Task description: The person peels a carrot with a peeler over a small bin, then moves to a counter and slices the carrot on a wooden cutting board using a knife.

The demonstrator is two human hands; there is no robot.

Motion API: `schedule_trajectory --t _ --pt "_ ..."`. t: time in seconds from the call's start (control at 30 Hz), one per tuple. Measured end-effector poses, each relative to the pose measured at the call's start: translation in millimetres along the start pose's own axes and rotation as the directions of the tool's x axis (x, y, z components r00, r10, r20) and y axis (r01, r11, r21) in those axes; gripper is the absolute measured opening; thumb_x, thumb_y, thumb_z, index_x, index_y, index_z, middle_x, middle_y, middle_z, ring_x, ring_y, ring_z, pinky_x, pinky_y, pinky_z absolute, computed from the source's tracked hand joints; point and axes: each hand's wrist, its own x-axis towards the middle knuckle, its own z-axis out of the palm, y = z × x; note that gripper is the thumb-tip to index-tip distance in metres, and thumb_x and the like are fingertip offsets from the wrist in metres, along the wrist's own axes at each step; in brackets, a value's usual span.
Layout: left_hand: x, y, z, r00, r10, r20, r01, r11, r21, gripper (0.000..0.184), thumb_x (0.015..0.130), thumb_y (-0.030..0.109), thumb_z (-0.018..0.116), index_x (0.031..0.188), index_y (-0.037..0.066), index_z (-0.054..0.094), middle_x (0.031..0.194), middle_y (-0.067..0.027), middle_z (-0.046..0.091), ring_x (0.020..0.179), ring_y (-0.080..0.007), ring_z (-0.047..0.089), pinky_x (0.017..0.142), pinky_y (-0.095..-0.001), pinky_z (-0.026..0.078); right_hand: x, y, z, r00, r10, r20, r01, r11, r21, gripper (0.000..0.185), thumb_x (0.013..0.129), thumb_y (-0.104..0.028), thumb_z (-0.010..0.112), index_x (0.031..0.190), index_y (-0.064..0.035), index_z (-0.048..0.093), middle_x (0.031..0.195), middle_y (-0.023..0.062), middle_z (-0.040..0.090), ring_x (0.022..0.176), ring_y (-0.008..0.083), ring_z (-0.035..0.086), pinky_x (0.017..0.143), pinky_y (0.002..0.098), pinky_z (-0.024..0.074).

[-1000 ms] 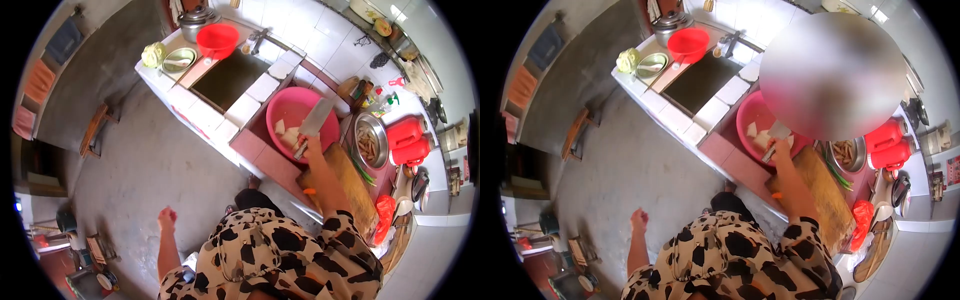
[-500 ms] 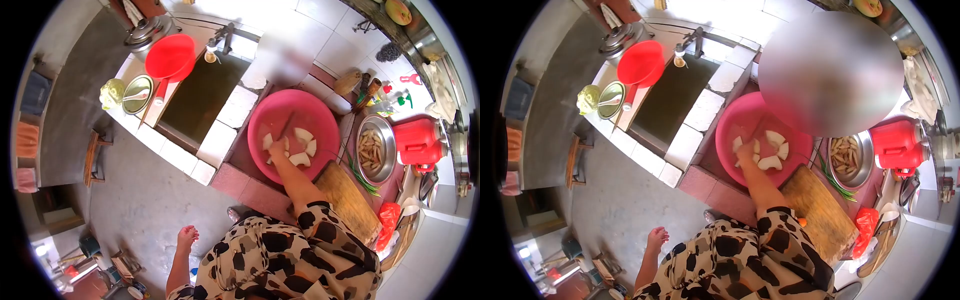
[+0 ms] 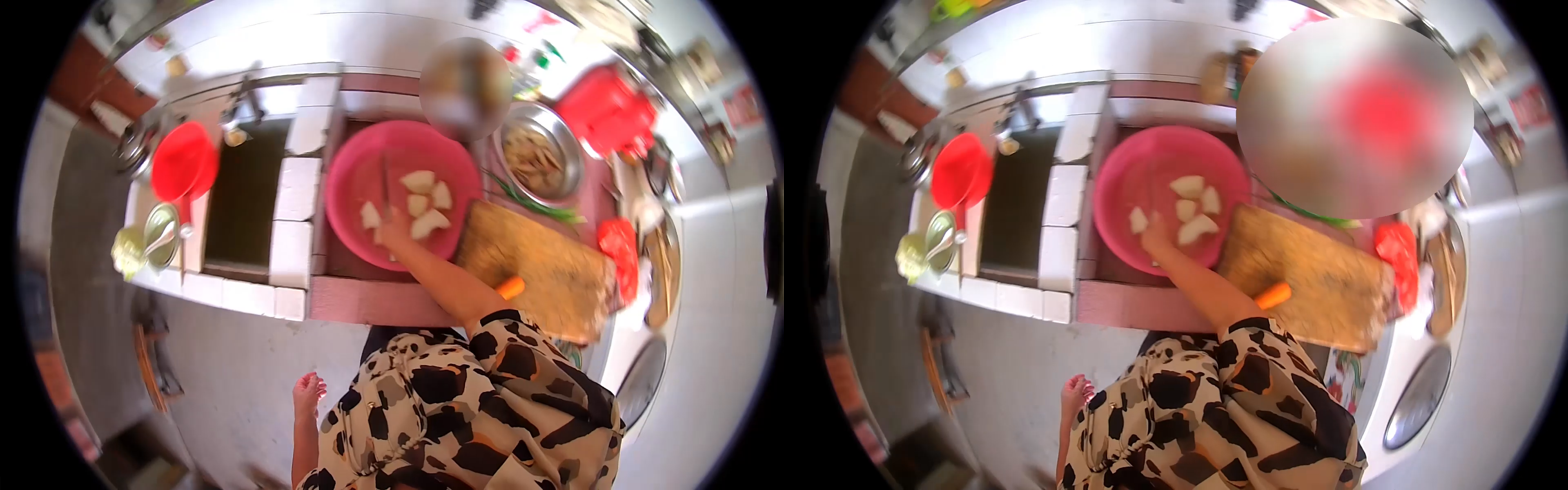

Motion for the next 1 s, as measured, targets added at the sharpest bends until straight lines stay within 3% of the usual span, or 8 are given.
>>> schedule_trajectory --t 0.1,0.2,0.27,0.43,0.6,0.73,0.83,1.0 --pt "22 24 7 0.994 0.09 0.057 -0.102 0.957 0.273 0.017 0.091 0.02 0.067 0.093 0.004 0.063 0.075 -0.005 0.064 0.065 -0.0129 0.061 0.057 -0.0247 0.049 -14 -72 -110 0.928 0.235 0.288 -0.358 0.771 0.526 0.015 0.089 -0.015 0.055 0.102 -0.0085 0.058 0.068 0.0046 0.056 0.057 0.0146 0.054 0.047 0.0331 0.0445" --pt "44 55 29 0.96 0.168 0.225 -0.255 0.859 0.444 0.018 0.088 0.019 0.067 0.092 0.002 0.065 0.074 -0.0059 0.066 0.065 -0.0139 0.061 0.06 -0.0274 0.049 -30 -60 -196 0.917 0.184 0.353 -0.368 0.731 0.575 0.01 0.093 -0.017 0.053 0.097 -0.0098 0.058 0.061 0.0002 0.048 0.049 0.0094 0.046 0.043 0.0276 0.0403" --pt "39 85 63 0.888 0.313 0.337 -0.455 0.494 0.741 0.02 0.086 0.019 0.066 0.09 0.0 0.065 0.075 -0.0078 0.067 0.067 -0.0145 0.062 0.064 -0.0292 0.05 -59 -80 -273 0.958 0.137 0.253 -0.273 0.705 0.654 0.015 0.094 -0.024 0.055 0.095 -0.0094 0.057 0.057 -0.003 0.043 0.046 0.0088 0.044 0.041 0.0261 0.0394" --pt "22 103 165 0.592 0.527 0.61 -0.801 0.297 0.52 0.017 0.091 0.017 0.06 0.093 0.001 0.067 0.087 -0.0131 0.069 0.083 -0.0215 0.068 0.074 -0.0316 0.052 -105 11 -400 0.984 0.172 -0.055 -0.143 0.927 0.346 0.023 0.096 -0.025 0.053 0.084 -0.0056 0.056 0.059 -0.0016 0.049 0.045 0.0094 0.047 0.041 0.0265 0.0391" --pt "-29 79 306 0.14 0.532 0.835 -0.945 -0.18 0.273 0.026 0.086 0.015 0.063 0.11 0.005 0.064 0.1 -0.0151 0.067 0.096 -0.0338 0.063 0.086 -0.0425 0.049 -154 71 -468 0.957 0.289 0.0 -0.275 0.911 0.306 0.02 0.097 -0.023 0.052 0.085 -0.006 0.055 0.058 -0.0004 0.048 0.044 0.0095 0.047 0.039 0.0276 0.0359" --pt "-62 45 414 0.047 0.447 0.893 -0.914 -0.341 0.218 0.043 0.082 0.023 0.066 0.119 0.004 0.057 0.108 -0.0181 0.063 0.102 -0.0356 0.059 0.082 -0.0461 0.048 -178 130 -478 0.904 0.41 0.12 -0.423 0.817 0.391 0.019 0.097 -0.022 0.053 0.084 -0.0086 0.05 0.059 -0.0007 0.047 0.044 0.0103 0.046 0.038 0.0264 0.0371" --pt "-51 30 458 0.143 0.409 0.901 -0.869 -0.383 0.313 0.04 0.083 0.024 0.067 0.117 0.005 0.055 0.091 -0.0181 0.061 0.087 -0.0366 0.059 0.077 -0.0465 0.049 -188 156 -483 0.894 0.424 0.143 -0.441 0.782 0.44 0.018 0.096 -0.021 0.053 0.084 -0.0091 0.05 0.06 -0.0008 0.047 0.044 0.0092 0.046 0.038 0.0254 0.0378" --pt "-19 78 458 0.512 0.544 0.665 -0.859 0.347 0.377 0.033 0.093 0.028 0.058 0.116 0.005 0.054 0.084 -0.012 0.061 0.074 -0.021 0.061 0.064 -0.0356 0.049 -191 174 -485 0.947 0.298 0.122 -0.321 0.903 0.287 0.02 0.095 -0.02 0.055 0.082 -0.0059 0.051 0.061 0.0021 0.05 0.047 0.0118 0.049 0.043 0.0289 0.0397"
